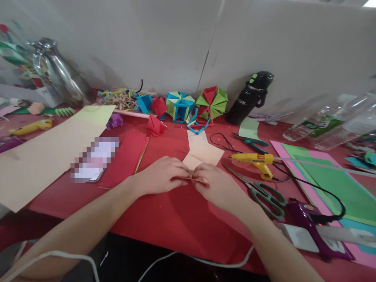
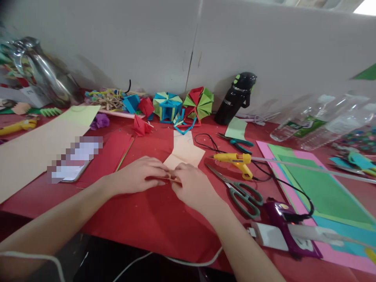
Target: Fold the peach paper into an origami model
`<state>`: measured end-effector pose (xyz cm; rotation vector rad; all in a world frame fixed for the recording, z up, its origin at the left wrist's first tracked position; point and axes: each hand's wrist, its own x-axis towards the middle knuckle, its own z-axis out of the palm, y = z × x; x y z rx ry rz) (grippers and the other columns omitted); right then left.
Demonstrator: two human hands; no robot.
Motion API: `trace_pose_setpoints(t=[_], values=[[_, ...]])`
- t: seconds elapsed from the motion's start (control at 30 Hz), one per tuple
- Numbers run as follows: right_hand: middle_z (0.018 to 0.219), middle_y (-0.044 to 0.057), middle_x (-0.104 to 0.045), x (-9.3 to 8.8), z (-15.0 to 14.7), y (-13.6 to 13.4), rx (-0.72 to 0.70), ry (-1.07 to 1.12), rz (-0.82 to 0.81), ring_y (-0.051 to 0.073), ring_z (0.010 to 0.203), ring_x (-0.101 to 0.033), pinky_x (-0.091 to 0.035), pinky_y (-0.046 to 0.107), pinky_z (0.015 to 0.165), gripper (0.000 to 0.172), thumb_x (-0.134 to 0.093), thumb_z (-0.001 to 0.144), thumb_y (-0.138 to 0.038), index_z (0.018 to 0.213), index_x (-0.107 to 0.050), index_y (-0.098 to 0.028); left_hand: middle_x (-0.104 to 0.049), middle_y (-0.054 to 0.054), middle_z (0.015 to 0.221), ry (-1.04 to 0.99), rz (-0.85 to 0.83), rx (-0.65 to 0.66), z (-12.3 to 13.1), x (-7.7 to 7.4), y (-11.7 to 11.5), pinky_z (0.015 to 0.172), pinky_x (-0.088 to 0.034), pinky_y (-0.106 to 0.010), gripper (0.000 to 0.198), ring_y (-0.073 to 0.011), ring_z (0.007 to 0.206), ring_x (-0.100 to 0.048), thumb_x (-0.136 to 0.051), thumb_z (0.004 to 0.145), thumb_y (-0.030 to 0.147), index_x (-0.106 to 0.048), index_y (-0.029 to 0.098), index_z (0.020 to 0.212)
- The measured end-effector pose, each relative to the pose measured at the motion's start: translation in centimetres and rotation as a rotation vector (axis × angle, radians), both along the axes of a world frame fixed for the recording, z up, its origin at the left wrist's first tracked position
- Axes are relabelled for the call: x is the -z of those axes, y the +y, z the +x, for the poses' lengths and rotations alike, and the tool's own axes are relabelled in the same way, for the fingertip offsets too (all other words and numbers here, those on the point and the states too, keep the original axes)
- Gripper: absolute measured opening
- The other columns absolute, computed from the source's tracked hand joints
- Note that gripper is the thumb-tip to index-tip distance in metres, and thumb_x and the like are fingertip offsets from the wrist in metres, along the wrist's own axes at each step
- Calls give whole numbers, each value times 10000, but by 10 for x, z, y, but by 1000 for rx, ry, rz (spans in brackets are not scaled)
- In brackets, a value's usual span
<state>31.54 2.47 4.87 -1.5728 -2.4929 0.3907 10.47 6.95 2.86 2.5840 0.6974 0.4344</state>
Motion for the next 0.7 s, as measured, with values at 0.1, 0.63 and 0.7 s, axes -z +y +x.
trace_pose_setpoints(t=[0.1, 0.63, 0.7], values=[[1001, 36, -684, -5, 7, 4, -96, 201, -184, 171, 881, -631, -465, 291, 797, 161, -548, 902, -265, 911, -704, -227, -684, -4, 1181, 98, 51, -29, 2, 3, 1, 925, -411, -383, 266, -200, 1091, -603, -458, 939, 211, -705, 253, 1027], [893, 70, -616, 14, 1, -4, -164, 365, -98, 189, 852, -583, -473, 335, 781, 279, -596, 887, -423, 759, -644, -180, -669, -24, 1011, 141, -53, -8, -3, -9, -3, 791, -447, -274, 271, -162, 944, -625, -440, 965, 269, -708, 233, 984], [862, 60, -613, 20, -3, -4, -157, 414, -85, 183, 834, -575, -469, 325, 757, 243, -542, 925, -385, 814, -626, -186, -664, -21, 1023, 139, -41, -19, -1, -8, -4, 814, -455, -282, 285, -164, 970, -620, -403, 980, 269, -684, 223, 1002]])
